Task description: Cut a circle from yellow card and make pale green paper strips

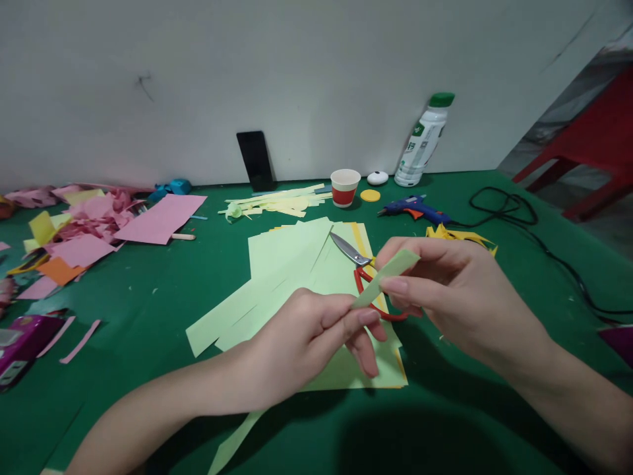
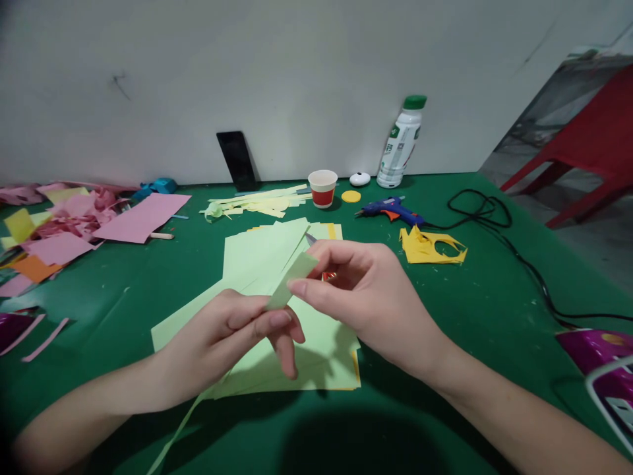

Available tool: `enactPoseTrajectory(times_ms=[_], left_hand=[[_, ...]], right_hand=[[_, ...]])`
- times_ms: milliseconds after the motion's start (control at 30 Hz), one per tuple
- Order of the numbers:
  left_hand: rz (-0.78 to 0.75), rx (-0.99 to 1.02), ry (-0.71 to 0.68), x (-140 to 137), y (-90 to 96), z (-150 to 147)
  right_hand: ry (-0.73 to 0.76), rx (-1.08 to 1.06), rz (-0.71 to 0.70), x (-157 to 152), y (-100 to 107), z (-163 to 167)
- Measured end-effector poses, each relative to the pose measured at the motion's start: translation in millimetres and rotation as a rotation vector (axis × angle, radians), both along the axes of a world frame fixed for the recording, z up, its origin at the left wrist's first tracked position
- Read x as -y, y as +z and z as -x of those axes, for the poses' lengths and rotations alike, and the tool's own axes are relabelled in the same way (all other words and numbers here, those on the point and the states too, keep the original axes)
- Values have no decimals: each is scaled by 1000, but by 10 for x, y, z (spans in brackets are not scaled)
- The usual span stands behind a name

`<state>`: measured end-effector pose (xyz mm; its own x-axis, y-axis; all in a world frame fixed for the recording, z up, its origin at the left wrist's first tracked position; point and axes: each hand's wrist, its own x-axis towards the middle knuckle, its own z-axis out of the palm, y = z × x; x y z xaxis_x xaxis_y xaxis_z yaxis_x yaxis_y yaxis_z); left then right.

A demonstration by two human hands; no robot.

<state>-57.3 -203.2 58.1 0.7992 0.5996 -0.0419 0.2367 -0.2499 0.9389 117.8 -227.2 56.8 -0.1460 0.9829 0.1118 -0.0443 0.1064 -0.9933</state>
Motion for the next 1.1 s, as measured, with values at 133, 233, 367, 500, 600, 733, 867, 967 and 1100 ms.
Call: enactPoseTrajectory(times_ms=[133,233,367,500,600,733,867,967,1100], left_hand=[[14,-10,25,-10,20,-8],[20,-17,24,-20,32,-6],[35,-20,28,-30,17,-2],[41,-17,53,-36,-3,-11],[32,-46,65,-40,1,-16],[24,-76,80,-47,0,-11],[57,-47,112,-62,-23,-7],[63,-45,123,-77,-34,-7],[27,-67,134,-82,-34,1]], right_hand=[[-114,-40,-12,-20,24,-14],[-154,-49,-37,-54,60,-48],[-239,-80,-73,-97,101,-124],[-298,-79,-116,-116,148,-182],[-343,-75,-136,-124,197,-220],[-408,-110,-164,-158,253,-311],[-447,-117,-193,-203,260,-399],[-461,-109,-208,-219,250,-432],[-444,-126,-218,-220,256,-452]])
